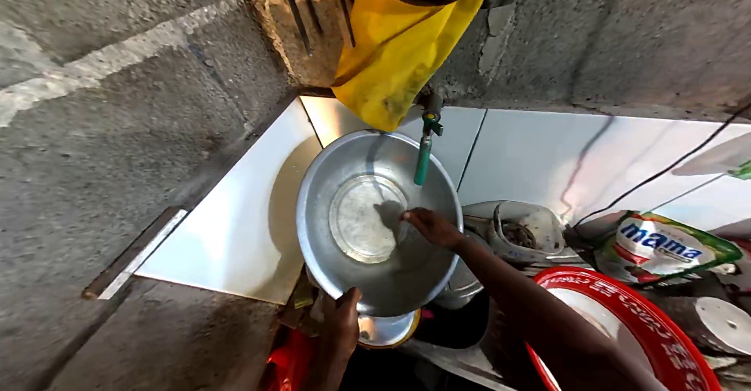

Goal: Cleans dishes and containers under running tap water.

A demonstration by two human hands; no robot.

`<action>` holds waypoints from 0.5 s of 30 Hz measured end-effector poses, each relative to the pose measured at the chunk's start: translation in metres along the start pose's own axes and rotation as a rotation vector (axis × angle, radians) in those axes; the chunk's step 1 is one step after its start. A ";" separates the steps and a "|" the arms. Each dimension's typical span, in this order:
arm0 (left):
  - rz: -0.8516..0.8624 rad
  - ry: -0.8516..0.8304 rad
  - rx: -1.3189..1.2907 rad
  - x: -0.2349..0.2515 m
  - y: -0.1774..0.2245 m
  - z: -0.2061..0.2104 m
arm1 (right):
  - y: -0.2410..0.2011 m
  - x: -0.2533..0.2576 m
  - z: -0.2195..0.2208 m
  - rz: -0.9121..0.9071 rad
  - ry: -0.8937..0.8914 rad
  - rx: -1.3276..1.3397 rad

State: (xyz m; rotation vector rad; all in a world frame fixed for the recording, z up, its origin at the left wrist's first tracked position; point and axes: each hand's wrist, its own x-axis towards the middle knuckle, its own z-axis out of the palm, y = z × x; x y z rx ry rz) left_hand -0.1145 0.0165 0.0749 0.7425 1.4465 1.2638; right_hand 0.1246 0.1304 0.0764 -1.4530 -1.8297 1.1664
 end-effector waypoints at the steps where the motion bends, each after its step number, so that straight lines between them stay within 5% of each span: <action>1: -0.004 -0.004 0.008 -0.002 0.003 0.002 | 0.005 0.016 0.002 0.083 0.036 -0.022; 7: 0.039 -0.025 0.034 -0.005 0.022 0.005 | 0.011 0.026 0.062 0.433 0.145 0.004; 13: 0.142 -0.062 0.043 0.006 0.029 -0.004 | -0.068 0.000 0.136 0.171 -0.105 0.770; 15: 0.124 -0.087 0.018 0.010 0.033 -0.009 | -0.093 -0.016 0.134 0.056 -0.170 0.667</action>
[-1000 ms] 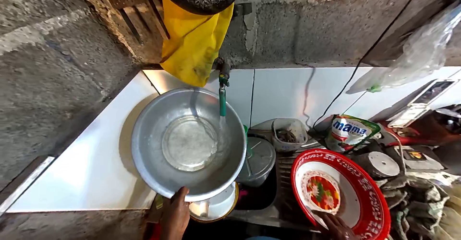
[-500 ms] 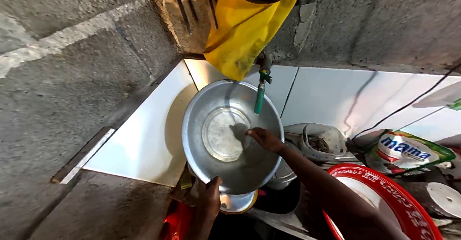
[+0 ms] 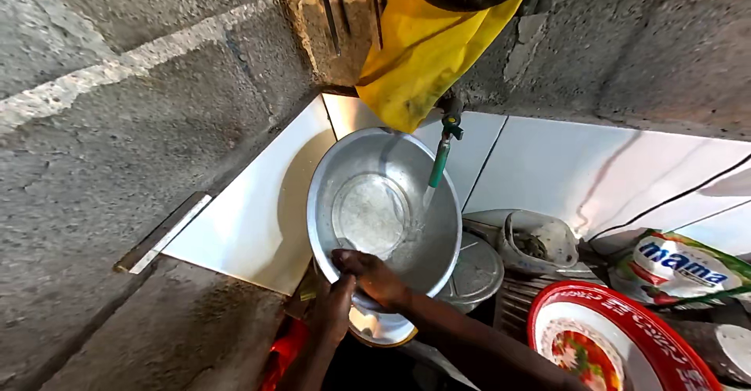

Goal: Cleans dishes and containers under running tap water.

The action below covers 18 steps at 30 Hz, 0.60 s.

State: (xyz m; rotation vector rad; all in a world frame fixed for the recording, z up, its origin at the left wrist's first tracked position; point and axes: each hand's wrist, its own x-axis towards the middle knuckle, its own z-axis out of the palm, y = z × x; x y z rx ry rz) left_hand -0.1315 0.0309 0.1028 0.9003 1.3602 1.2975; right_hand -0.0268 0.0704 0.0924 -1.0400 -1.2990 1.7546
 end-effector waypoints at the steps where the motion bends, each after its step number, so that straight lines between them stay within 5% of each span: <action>1: -0.012 -0.002 -0.009 0.001 0.004 -0.002 | -0.005 -0.011 0.000 -0.042 -0.055 -0.155; 5: -0.118 0.070 0.025 0.007 0.034 -0.015 | 0.016 -0.054 -0.046 -0.306 -0.257 -0.975; 9: -0.201 0.022 0.138 0.019 0.071 -0.033 | 0.050 -0.064 -0.124 -0.585 -0.072 -1.370; 12: -0.184 0.041 0.254 0.025 0.082 -0.030 | 0.045 -0.068 -0.123 -0.735 0.011 -1.390; 18: -0.166 0.219 -0.098 -0.032 -0.005 0.021 | 0.038 -0.071 -0.029 -0.723 0.228 -1.212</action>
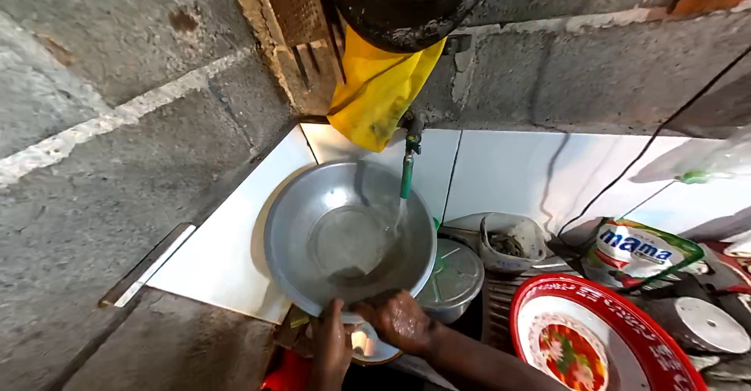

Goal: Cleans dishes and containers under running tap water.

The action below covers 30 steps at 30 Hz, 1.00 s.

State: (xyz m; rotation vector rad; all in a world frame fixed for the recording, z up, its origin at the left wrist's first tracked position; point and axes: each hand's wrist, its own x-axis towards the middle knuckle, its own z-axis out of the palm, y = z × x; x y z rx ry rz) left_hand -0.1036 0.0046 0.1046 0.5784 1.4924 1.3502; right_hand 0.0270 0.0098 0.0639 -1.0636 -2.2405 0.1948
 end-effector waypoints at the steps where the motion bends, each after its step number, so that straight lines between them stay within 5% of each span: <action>1: -0.013 0.003 -0.032 0.000 -0.002 0.000 | -0.002 -0.001 0.004 -0.028 0.034 -0.004; 6: -0.005 -0.083 0.139 0.022 0.048 -0.038 | 0.042 -0.020 -0.018 -0.002 -0.300 0.074; 10: 0.025 -0.110 0.309 0.025 0.096 -0.051 | 0.094 -0.027 -0.021 -0.194 -0.184 -0.103; 13: 0.049 -0.069 0.106 0.002 0.054 -0.026 | 0.051 -0.010 -0.019 -0.153 -0.106 -0.069; 16: 0.056 -0.025 -0.026 -0.007 0.010 -0.004 | -0.002 0.011 -0.018 0.146 -0.375 0.096; 19: -0.009 -0.034 0.031 0.011 0.024 -0.021 | 0.019 -0.002 -0.010 0.111 -0.466 0.129; 24: -0.024 -0.135 0.267 0.030 0.093 -0.053 | 0.100 -0.021 -0.014 -0.145 -0.205 -0.109; 30: 0.075 -0.080 0.051 0.009 0.024 -0.019 | 0.015 0.004 -0.020 0.042 -0.299 0.131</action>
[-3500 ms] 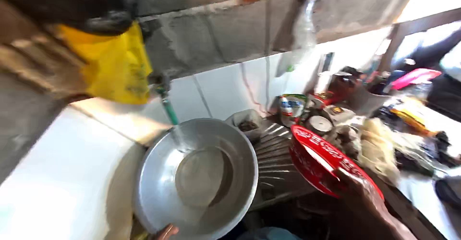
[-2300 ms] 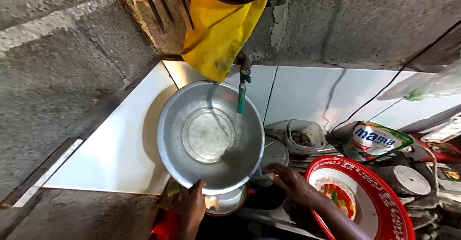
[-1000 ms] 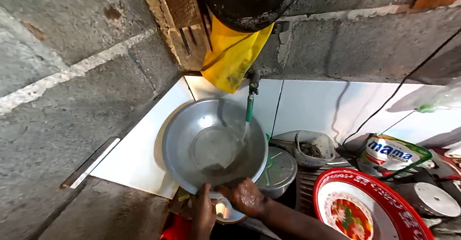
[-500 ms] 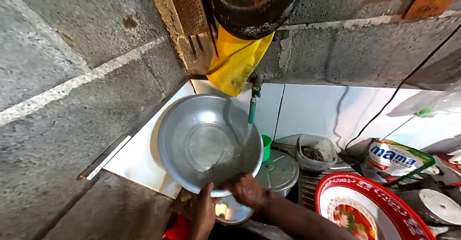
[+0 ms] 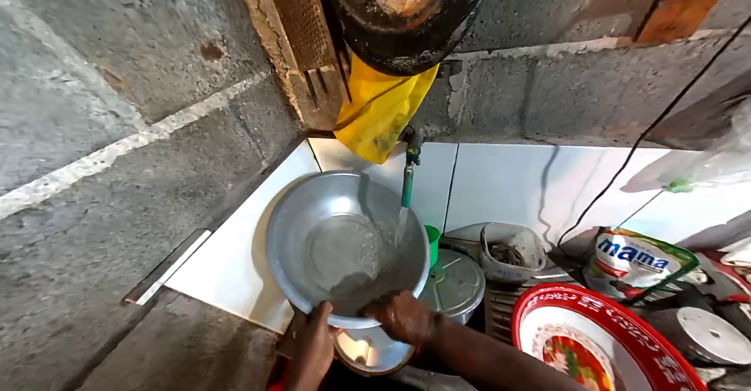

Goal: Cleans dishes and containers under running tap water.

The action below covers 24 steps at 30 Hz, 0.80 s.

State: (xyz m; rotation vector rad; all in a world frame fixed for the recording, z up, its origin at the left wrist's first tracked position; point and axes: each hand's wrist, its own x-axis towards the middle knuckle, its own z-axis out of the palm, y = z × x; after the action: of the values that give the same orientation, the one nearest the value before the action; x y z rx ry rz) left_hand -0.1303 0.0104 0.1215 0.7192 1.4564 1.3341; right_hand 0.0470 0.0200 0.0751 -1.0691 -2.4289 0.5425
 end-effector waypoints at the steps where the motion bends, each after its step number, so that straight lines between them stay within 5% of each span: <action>1: -0.013 -0.010 -0.007 0.003 0.001 -0.001 | -0.001 -0.003 0.004 0.027 -0.056 0.035; 4: -0.008 -0.064 0.102 0.022 0.028 -0.017 | 0.036 -0.019 0.009 0.024 -0.080 -0.034; 6: -0.020 -0.118 0.199 0.031 0.059 -0.026 | 0.059 -0.024 0.004 -0.066 0.060 -0.143; 11: 0.046 -0.268 0.472 0.051 0.111 -0.025 | 0.007 -0.008 -0.032 -0.076 0.054 0.046; 16: 0.259 -0.268 0.512 0.050 0.081 -0.007 | -0.028 0.004 -0.048 0.042 0.133 0.272; 20: 0.222 -0.190 0.350 0.045 0.053 0.005 | -0.059 0.008 -0.091 0.269 -0.145 0.249; 24: 0.113 -0.156 0.202 0.045 0.046 0.011 | -0.068 0.021 -0.118 0.308 -0.308 0.160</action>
State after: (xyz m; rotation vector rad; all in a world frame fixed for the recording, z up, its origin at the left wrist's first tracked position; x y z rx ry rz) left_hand -0.1438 0.0650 0.1546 1.0277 1.4547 1.1958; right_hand 0.0565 0.0140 0.2124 -1.3852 -2.4301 1.0534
